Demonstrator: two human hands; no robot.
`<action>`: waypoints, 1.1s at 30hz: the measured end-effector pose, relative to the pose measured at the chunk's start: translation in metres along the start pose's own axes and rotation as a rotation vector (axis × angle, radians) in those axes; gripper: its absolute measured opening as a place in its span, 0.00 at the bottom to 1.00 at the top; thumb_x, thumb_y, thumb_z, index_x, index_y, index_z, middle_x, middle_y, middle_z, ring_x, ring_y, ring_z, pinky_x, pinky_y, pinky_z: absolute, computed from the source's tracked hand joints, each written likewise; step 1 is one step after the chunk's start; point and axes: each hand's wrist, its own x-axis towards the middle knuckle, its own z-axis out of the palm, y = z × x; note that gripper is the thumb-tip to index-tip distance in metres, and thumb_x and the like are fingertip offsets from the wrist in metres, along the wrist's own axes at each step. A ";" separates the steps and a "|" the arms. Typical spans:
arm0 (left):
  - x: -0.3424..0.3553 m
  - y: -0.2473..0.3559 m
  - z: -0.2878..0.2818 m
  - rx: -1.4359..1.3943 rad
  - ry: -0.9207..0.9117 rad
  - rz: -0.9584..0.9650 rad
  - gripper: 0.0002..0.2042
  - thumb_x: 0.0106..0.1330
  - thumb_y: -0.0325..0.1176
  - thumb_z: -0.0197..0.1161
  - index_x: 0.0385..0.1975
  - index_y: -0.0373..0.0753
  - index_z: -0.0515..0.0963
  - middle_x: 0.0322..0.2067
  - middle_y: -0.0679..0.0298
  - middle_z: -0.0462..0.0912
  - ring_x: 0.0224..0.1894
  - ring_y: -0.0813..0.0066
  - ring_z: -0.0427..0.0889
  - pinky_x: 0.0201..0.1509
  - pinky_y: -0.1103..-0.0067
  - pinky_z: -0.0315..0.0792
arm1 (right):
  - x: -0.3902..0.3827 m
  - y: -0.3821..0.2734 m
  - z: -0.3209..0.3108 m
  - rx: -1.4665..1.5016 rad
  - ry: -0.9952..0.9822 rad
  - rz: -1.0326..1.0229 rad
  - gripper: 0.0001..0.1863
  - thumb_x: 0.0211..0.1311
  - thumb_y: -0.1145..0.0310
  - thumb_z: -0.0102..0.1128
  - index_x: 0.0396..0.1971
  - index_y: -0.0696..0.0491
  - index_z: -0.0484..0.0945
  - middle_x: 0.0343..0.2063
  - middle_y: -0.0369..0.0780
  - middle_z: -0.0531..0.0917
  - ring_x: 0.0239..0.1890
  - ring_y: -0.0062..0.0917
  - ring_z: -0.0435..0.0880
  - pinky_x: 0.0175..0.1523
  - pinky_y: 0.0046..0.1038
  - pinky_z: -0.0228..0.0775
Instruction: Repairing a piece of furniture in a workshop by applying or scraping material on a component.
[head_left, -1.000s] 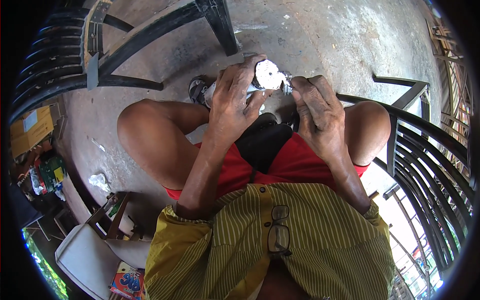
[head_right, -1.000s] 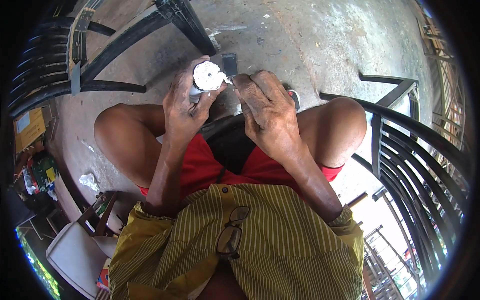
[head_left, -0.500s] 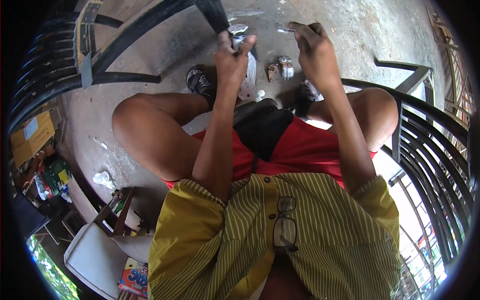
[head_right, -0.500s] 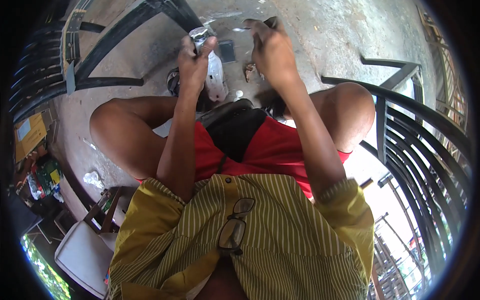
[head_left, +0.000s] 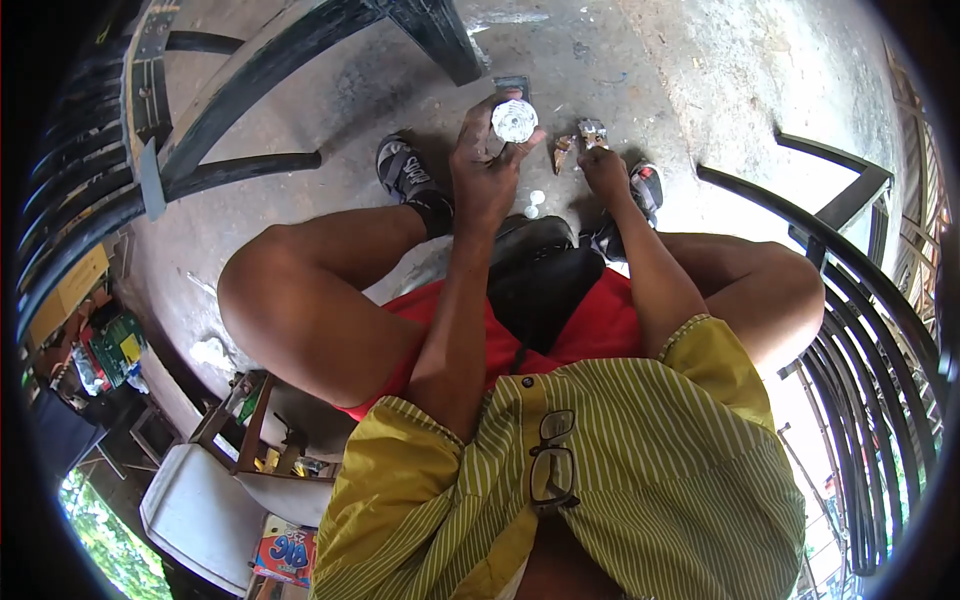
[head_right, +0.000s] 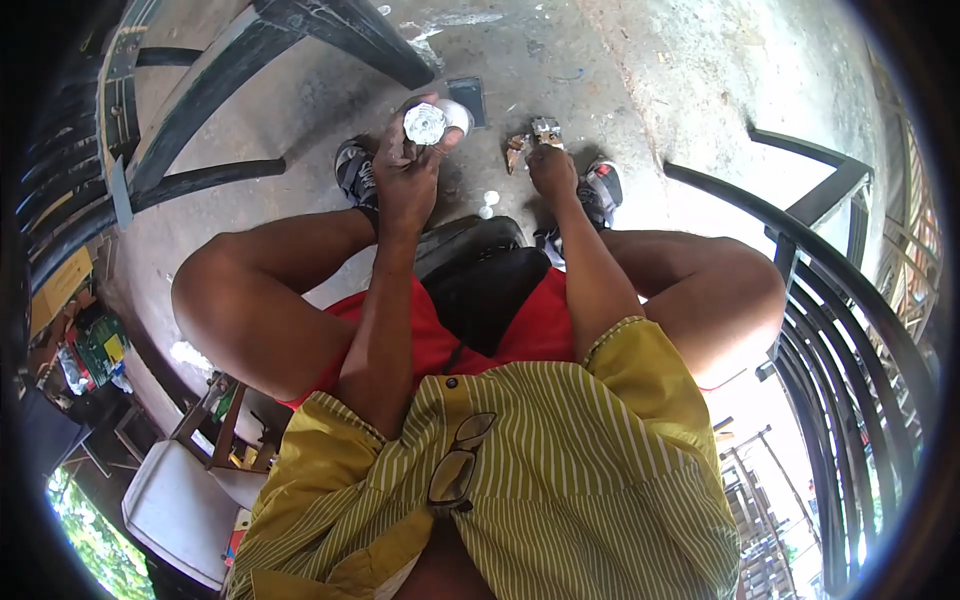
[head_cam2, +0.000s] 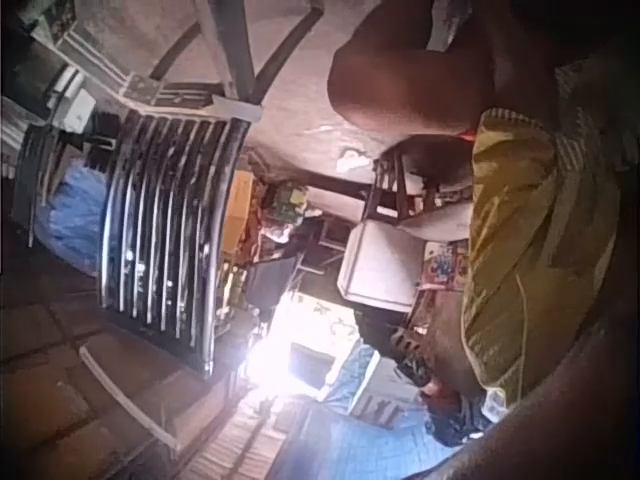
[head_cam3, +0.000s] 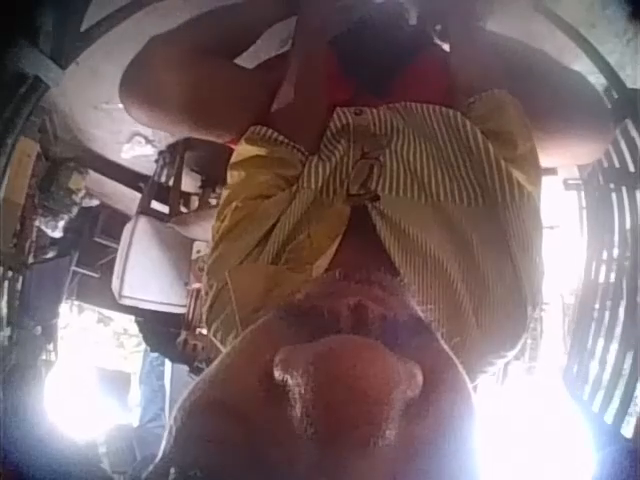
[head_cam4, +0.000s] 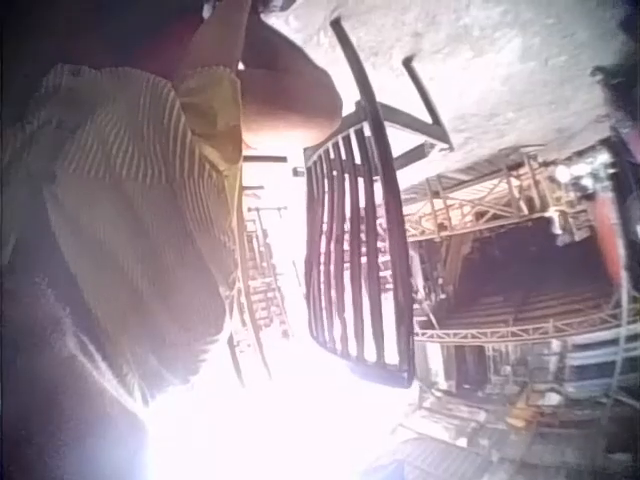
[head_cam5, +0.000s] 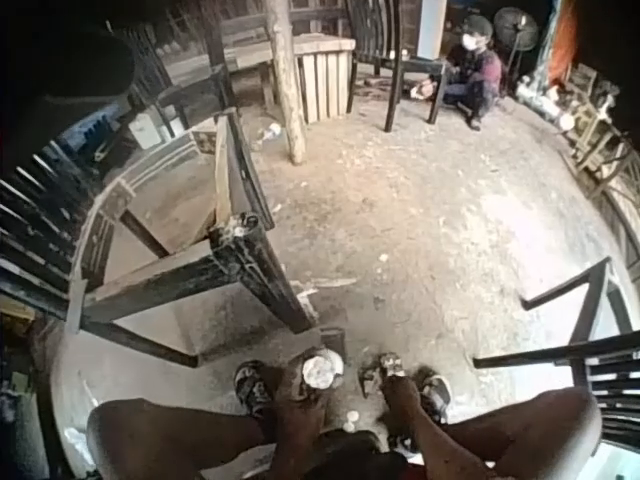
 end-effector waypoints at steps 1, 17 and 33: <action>0.001 -0.002 -0.002 0.034 0.002 0.046 0.20 0.47 0.24 0.67 0.42 0.35 0.71 0.37 0.61 0.76 0.38 0.74 0.76 0.43 0.80 0.69 | 0.005 -0.003 0.004 0.011 -0.015 -0.018 0.13 0.50 0.60 0.54 0.32 0.50 0.78 0.33 0.46 0.80 0.40 0.40 0.77 0.44 0.38 0.67; 0.000 -0.015 0.005 0.223 -0.117 0.065 0.19 0.48 0.21 0.65 0.42 0.35 0.71 0.41 0.61 0.74 0.43 0.74 0.74 0.46 0.80 0.69 | -0.029 -0.067 0.022 0.974 -0.464 0.358 0.32 0.60 0.40 0.35 0.39 0.58 0.70 0.24 0.46 0.78 0.20 0.31 0.78 0.23 0.29 0.70; -0.002 -0.030 -0.021 0.259 0.161 -0.101 0.18 0.50 0.27 0.64 0.41 0.35 0.71 0.35 0.55 0.73 0.39 0.62 0.74 0.43 0.73 0.66 | 0.022 -0.050 0.018 -0.162 0.156 0.105 0.10 0.47 0.62 0.53 0.27 0.52 0.78 0.31 0.46 0.80 0.36 0.40 0.78 0.42 0.39 0.68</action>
